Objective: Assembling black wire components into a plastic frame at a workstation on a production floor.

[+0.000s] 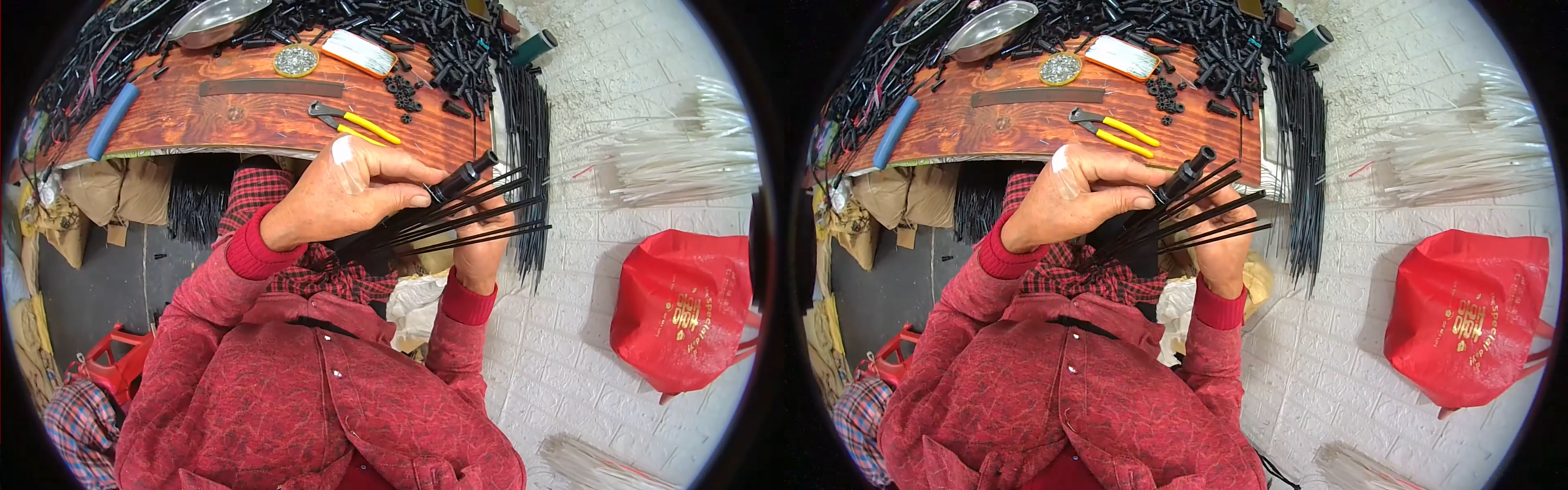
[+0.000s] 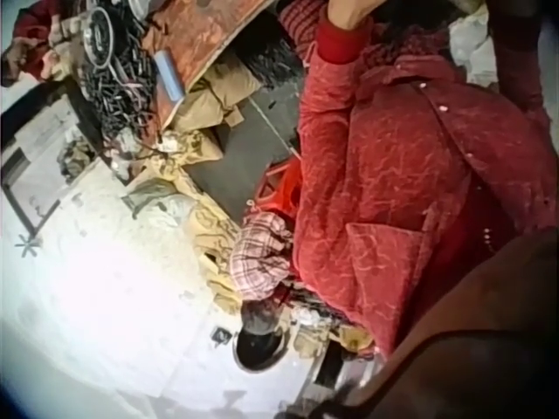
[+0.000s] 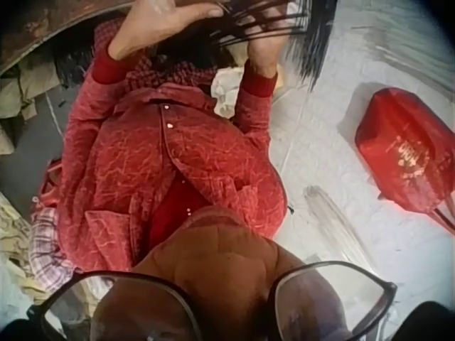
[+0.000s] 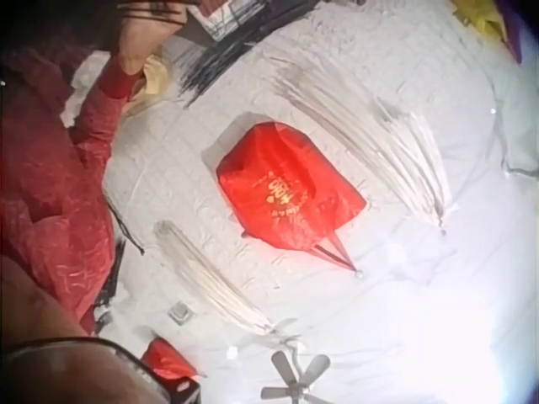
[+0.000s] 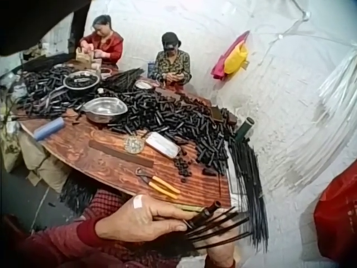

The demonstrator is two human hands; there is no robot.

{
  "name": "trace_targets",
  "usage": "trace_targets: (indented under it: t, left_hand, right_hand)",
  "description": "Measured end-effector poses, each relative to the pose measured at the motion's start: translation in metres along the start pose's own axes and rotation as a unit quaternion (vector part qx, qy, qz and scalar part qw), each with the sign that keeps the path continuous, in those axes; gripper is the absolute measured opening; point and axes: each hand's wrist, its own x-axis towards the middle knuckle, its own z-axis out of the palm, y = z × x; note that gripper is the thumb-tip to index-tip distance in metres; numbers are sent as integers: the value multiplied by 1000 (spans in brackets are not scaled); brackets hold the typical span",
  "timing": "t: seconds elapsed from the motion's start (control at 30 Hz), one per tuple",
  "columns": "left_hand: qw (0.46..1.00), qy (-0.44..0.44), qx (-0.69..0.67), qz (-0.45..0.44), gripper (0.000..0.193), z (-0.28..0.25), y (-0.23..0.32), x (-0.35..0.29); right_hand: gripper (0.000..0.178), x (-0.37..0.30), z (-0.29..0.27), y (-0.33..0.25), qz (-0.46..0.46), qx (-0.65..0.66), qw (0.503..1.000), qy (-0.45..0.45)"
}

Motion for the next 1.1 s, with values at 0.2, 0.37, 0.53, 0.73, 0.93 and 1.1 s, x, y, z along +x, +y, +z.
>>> trace_targets:
  t: [0.2, 0.37, 0.53, 0.73, 0.93, 1.1]
  left_hand:
    - [1000, -2, 21, 16, 24, -4, 1, -1]
    - [999, 4, -5, -36, 30, -2, 0, -2]
    - [999, 31, 27, -34, 30, 5, 4, 1]
    - [997, 37, -23, -69, 25, 4, 4, 5]
    - [998, -1, -17, -55, 24, -14, -5, 6]
    - [991, -22, -92, -95, 27, -17, -20, 12]
  right_hand:
    - [21, -1, 5, 0, -2, 5, 1000, 12]
    - [22, -1, 6, -1, 7, 21, 1000, 17]
    - [22, 2, 10, -3, 9, 64, 997, 35]
    - [17, -3, 14, -3, 23, 56, 997, 51]
    - [15, -2, 18, -2, -4, -43, 998, 49]
    - [16, -1, 21, -1, 28, 30, 997, 59]
